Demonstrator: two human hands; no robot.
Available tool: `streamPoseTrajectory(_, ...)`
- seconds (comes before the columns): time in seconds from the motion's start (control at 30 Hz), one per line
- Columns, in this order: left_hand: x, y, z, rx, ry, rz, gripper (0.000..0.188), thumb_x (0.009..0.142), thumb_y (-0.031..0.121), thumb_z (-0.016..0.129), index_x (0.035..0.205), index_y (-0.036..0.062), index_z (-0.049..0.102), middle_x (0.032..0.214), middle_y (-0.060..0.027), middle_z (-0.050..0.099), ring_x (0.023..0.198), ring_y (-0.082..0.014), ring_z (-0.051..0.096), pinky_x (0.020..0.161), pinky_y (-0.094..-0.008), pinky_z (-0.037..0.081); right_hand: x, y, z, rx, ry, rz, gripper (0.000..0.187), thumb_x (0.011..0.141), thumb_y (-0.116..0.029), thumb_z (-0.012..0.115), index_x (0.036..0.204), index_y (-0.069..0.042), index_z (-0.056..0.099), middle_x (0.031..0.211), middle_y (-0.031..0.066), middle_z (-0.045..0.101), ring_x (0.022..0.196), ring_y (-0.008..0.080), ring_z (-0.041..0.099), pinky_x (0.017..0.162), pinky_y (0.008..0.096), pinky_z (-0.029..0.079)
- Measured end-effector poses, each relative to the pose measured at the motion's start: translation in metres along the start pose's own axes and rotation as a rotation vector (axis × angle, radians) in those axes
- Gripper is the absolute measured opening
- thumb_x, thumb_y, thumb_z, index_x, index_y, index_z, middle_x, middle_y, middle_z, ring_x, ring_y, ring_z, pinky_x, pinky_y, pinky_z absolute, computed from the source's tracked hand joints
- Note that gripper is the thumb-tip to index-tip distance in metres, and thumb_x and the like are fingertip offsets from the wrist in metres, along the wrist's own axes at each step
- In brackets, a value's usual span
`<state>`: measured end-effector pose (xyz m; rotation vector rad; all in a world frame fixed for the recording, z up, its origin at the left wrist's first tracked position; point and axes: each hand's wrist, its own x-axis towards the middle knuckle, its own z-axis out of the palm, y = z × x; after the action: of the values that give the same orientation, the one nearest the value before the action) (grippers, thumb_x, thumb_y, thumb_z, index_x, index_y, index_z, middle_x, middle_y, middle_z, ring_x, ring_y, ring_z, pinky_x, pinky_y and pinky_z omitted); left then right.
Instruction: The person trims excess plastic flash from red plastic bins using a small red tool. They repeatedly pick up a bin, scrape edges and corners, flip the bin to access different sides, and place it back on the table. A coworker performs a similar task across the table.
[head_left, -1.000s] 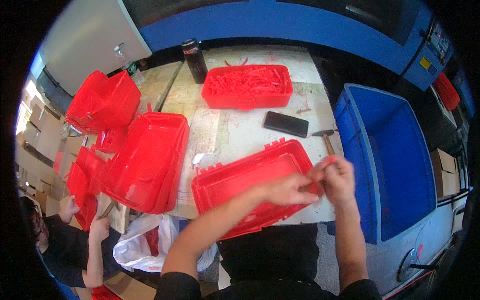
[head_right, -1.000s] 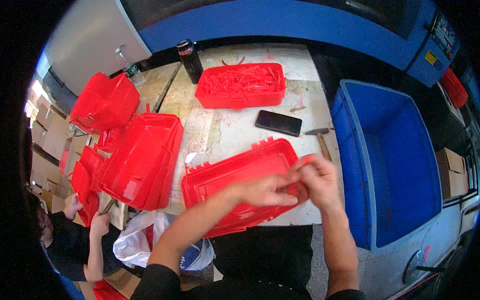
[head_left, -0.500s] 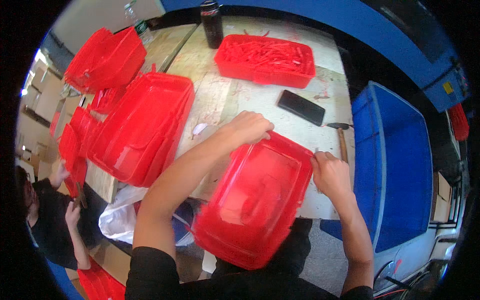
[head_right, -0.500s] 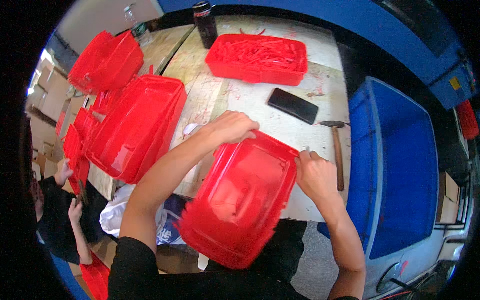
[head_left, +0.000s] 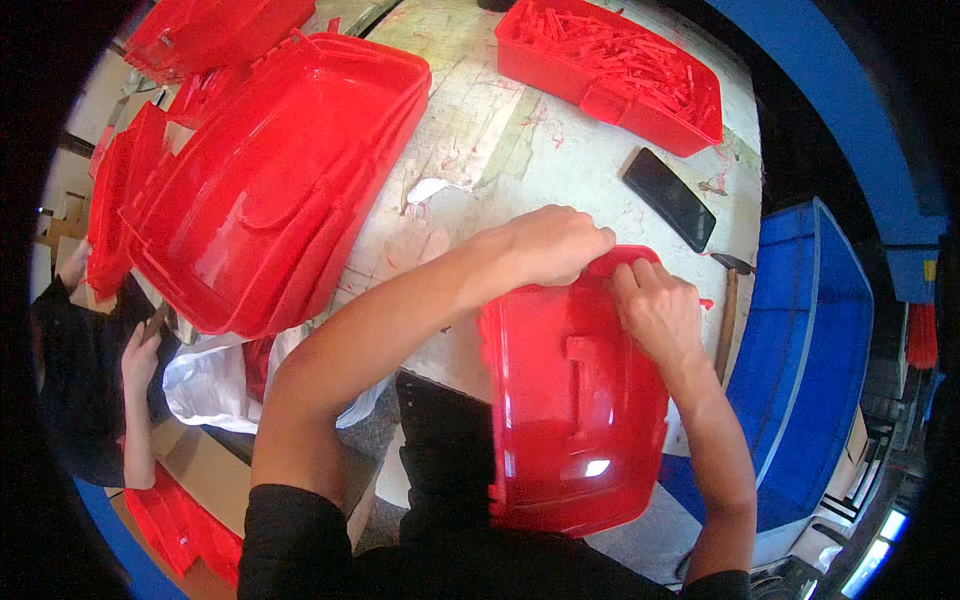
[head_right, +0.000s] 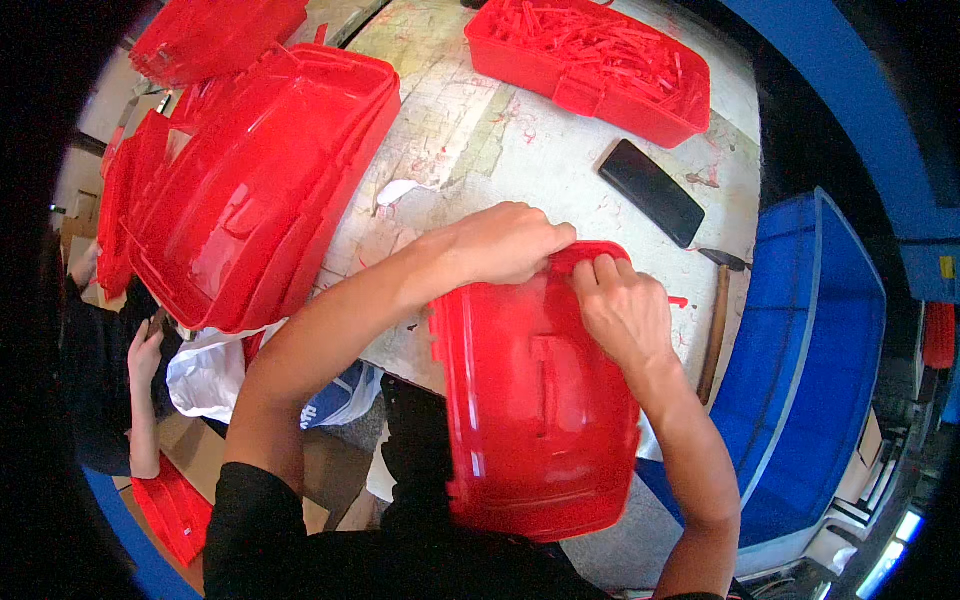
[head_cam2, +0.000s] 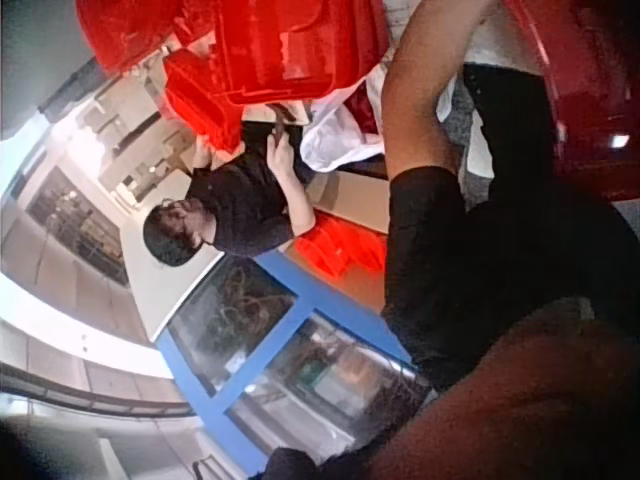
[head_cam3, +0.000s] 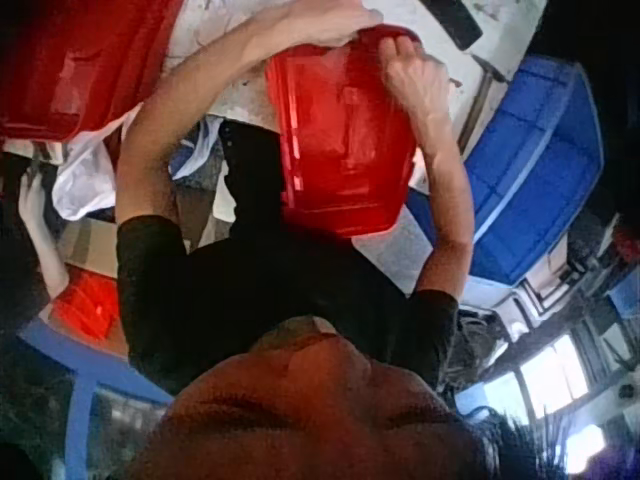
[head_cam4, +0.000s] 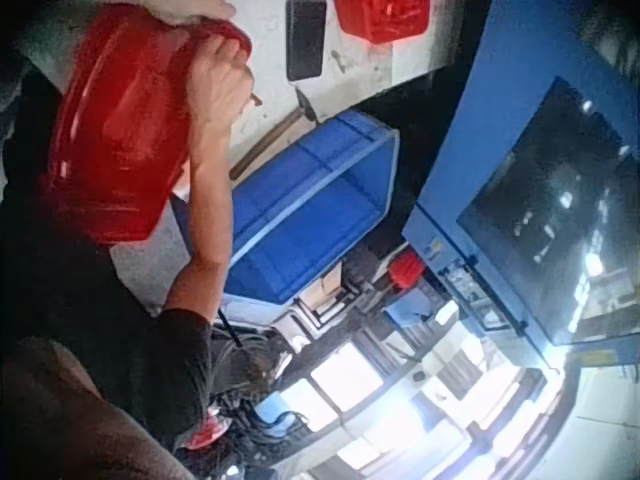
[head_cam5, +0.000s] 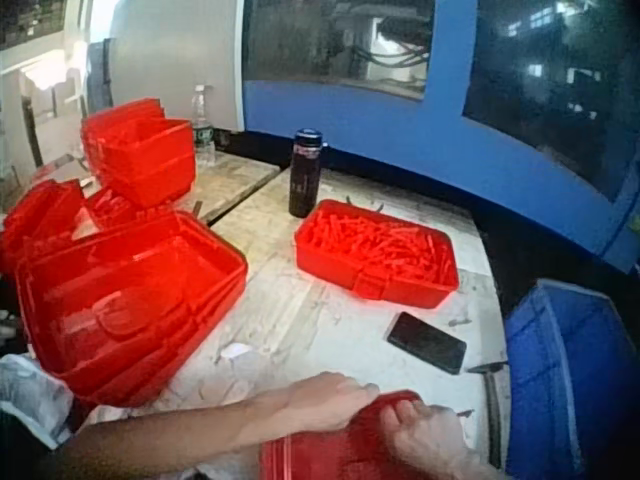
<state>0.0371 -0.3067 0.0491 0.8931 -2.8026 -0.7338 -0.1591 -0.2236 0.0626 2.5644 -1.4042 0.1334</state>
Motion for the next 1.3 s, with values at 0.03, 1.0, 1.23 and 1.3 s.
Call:
streamPoseTrajectory(0.03,0.001,-0.002,-0.001,-0.006,-0.011,0.036,0.026,0.083,0.018,0.069,0.101,0.0003,0.060,0.084,-0.0263,0.068,0.086,-0.0450,0.067,0.074,-0.0532,0.053,0.002,0.002,0.001,0.006,0.040,-0.009,0.020,0.085,-0.022,0.070,0.078,-0.010,0.056,0.072,0.0047,0.057,0.065,0.0221,0.064,0.050,0.0369,0.052)
streamPoseTrajectory(1.0,0.001,0.024,-0.009,0.118,0.013,-0.172,0.025,0.079,0.018,0.063,0.091,-0.0029,0.067,0.076,-0.0285,0.067,0.076,-0.0466,0.067,0.073,-0.0550,0.054,0.006,-0.016,0.010,0.044,0.097,0.235,0.008,0.081,-0.016,0.061,0.075,-0.010,0.059,0.068,0.0065,0.064,0.056,0.0198,0.068,0.047,0.0346,0.055)
streamPoseTrajectory(1.23,0.003,0.030,-0.008,0.155,0.044,-0.181,0.021,0.076,0.016,0.064,0.087,-0.0021,0.065,0.075,-0.0270,0.067,0.073,-0.0464,0.066,0.072,-0.0538,0.054,0.010,-0.005,0.006,-0.055,0.104,0.048,0.009,0.080,-0.016,0.062,0.074,-0.011,0.058,0.069,0.0053,0.062,0.058,0.0203,0.067,0.047,0.0348,0.053)
streamPoseTrajectory(1.3,0.004,0.029,-0.009,0.146,0.044,-0.160,0.020,0.076,0.015,0.064,0.085,-0.0019,0.065,0.074,-0.0267,0.067,0.072,-0.0463,0.066,0.071,-0.0534,0.054,0.016,0.001,0.003,-0.085,0.048,-0.025,0.008,0.080,-0.016,0.061,0.074,-0.010,0.061,0.069,0.0061,0.064,0.060,0.0189,0.068,0.047,0.0335,0.054)
